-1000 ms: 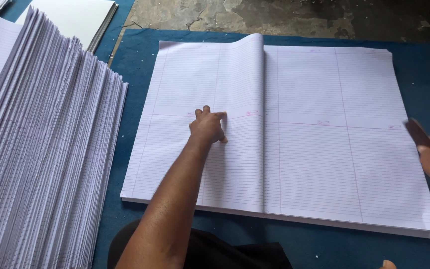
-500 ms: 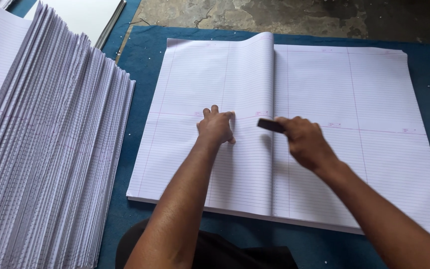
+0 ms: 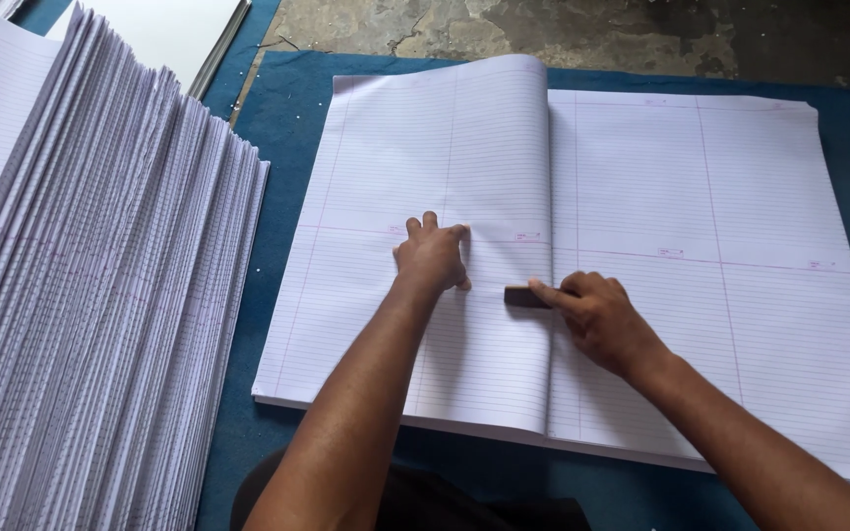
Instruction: The person folds large sheets of lined paper in half and presses the crease with a wooden ruler. They repeat this process for multiple sheets, stacking the folded papers to the left.
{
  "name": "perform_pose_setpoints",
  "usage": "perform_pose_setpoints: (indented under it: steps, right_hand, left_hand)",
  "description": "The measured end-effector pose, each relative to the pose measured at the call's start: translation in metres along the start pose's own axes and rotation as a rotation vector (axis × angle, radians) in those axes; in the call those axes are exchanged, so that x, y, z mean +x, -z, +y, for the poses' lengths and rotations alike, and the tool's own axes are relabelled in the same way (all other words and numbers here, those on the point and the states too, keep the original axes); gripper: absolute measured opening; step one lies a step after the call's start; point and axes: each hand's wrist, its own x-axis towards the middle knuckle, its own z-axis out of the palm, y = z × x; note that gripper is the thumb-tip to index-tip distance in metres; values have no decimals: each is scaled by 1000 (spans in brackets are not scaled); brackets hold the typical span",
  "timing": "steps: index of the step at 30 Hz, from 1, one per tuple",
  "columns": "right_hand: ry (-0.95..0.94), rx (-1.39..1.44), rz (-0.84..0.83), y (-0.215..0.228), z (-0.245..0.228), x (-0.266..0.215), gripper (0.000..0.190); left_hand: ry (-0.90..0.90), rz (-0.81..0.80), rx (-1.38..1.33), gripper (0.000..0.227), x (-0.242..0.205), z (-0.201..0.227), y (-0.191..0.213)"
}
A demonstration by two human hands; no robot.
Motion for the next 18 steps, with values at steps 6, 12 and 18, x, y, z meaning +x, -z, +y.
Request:
perform_pose_setpoints:
  steps: [6,12,18]
  right_hand:
    - [-159,61,66,-7,38,33,52]
    - [-272,-9,105,-10,70,88,55]
    - [-367,23,110,-10,101,144,51]
  left_hand:
    - [-18,19,0,91,-2,1,0]
    - [-20,9,-24,91,-5,2,3]
    - [-26,4,-41,91,-8,2,4]
